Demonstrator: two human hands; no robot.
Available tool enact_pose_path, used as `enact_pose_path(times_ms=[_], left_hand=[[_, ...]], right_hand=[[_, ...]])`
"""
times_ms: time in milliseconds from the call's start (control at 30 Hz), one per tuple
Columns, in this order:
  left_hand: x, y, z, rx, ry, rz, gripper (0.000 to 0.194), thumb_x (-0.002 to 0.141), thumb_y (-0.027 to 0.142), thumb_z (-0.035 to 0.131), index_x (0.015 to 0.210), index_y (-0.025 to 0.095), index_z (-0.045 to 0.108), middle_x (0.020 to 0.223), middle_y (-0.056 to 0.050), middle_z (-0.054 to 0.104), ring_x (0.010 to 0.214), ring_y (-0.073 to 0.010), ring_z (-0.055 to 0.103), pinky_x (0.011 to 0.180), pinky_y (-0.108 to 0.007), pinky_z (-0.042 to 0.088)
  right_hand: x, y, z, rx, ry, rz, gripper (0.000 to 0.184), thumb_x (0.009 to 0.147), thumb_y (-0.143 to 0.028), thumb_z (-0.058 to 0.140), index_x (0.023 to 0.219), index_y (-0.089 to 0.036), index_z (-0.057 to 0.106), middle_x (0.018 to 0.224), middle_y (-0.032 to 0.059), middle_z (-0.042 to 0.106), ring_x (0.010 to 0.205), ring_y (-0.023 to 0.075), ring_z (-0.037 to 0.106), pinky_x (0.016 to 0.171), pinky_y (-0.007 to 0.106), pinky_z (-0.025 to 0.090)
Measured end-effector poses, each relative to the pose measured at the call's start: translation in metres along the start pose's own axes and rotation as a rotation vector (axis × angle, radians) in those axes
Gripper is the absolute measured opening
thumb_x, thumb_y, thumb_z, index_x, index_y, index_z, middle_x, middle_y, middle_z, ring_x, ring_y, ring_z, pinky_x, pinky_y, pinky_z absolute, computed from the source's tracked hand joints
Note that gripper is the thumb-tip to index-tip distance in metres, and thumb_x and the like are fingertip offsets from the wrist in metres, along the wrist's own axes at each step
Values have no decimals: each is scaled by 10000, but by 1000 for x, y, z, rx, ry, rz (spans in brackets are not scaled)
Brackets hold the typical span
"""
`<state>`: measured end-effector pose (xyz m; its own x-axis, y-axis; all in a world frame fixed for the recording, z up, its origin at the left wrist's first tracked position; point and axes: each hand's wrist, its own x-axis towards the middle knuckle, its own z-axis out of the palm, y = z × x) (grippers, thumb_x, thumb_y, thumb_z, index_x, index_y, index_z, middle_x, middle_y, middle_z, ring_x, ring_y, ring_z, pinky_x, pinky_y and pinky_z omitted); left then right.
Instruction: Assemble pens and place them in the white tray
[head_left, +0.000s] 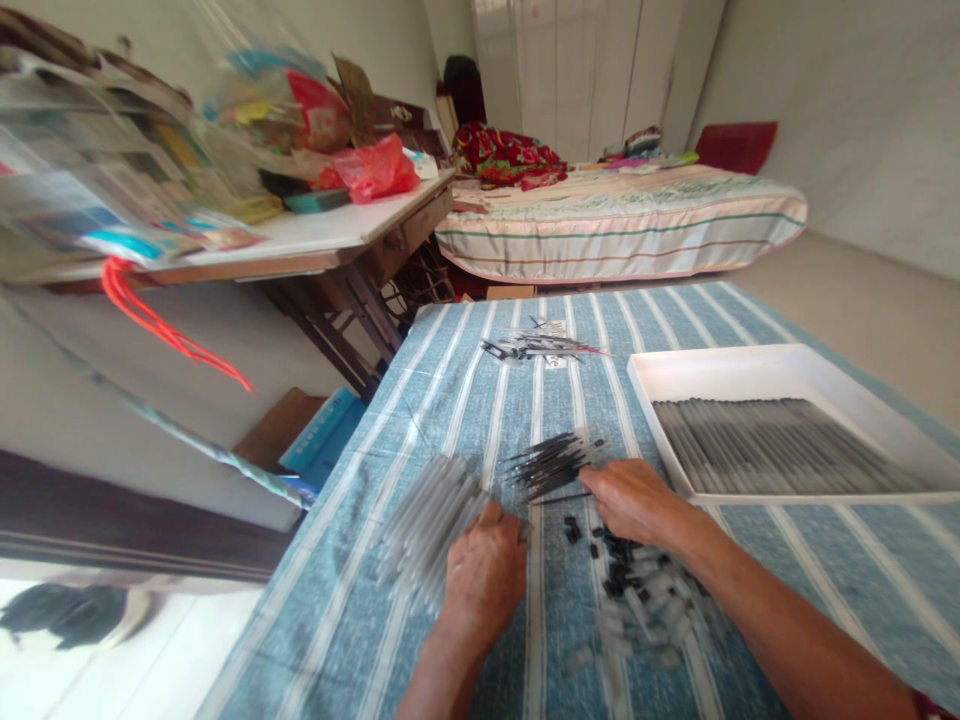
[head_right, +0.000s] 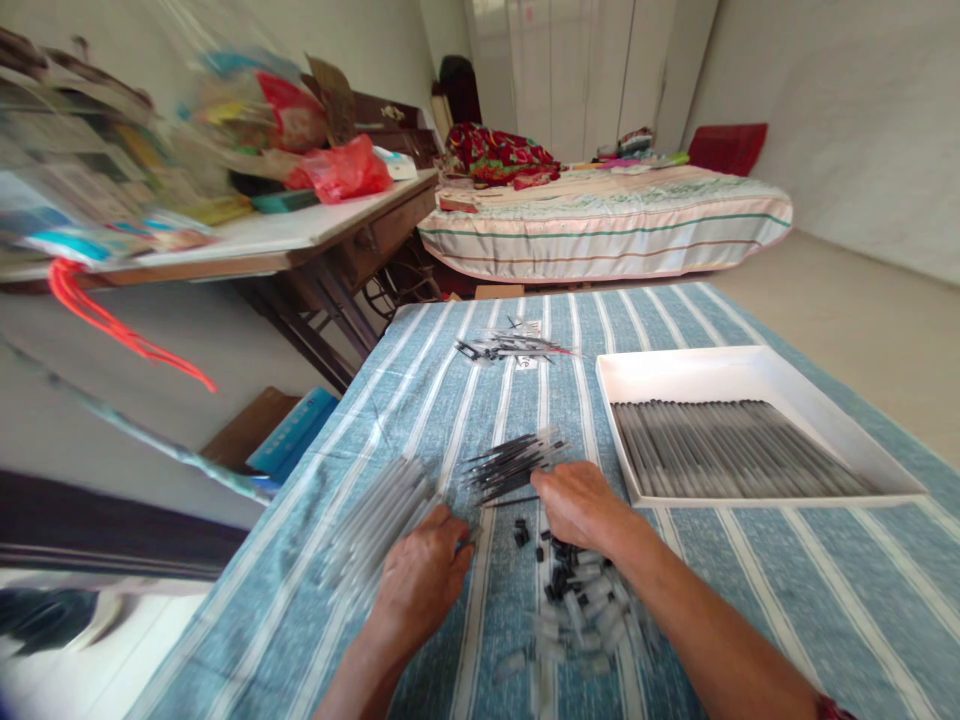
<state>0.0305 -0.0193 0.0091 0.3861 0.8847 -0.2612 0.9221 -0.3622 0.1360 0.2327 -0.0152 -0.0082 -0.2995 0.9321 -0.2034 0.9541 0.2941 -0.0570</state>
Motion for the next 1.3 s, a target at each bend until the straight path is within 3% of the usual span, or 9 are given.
enact_pose_path(times_ms=[300, 567, 900, 1133, 1300], left_hand=[[2, -3, 9, -326, 281, 70, 105, 798, 152, 449, 707, 195, 480, 784, -31, 558, 743, -157, 562, 670, -261, 411], [5, -6, 14, -489, 357, 111, 91, 808, 165, 450, 725, 194, 472, 727, -6, 543, 680, -144, 545, 636, -253, 402], [5, -5, 13, -501, 345, 171, 92, 803, 154, 457, 721, 189, 479, 741, -13, 542, 687, -142, 545, 635, -248, 406], [5, -5, 13, -570, 335, 138, 80, 768, 163, 500, 691, 181, 506, 688, 3, 526, 621, -133, 519, 580, -243, 372], [4, -5, 12, -836, 149, 95, 51, 747, 205, 558, 712, 169, 557, 575, 27, 513, 522, -117, 485, 501, -229, 342]], right_hand=[[-4, 0, -6, 31, -26, -7, 184, 744, -105, 466, 845, -132, 618, 800, 160, 695, 766, 281, 666, 589, 296, 400], [-4, 17, -7, -8, 68, 66, 196, 826, -190, 420, 925, -167, 587, 750, 100, 689, 702, 226, 649, 562, 265, 317], [-5, 13, -9, -43, 116, 39, 205, 840, -194, 410, 958, -177, 577, 747, 87, 698, 662, 211, 642, 532, 272, 264], [-11, 7, -14, -66, 238, -24, 216, 829, -124, 396, 932, -164, 581, 742, 54, 702, 622, 198, 635, 509, 287, 224], [-13, 9, -12, -57, 360, -69, 179, 841, -118, 411, 877, -169, 579, 722, 24, 689, 594, 161, 603, 513, 291, 198]])
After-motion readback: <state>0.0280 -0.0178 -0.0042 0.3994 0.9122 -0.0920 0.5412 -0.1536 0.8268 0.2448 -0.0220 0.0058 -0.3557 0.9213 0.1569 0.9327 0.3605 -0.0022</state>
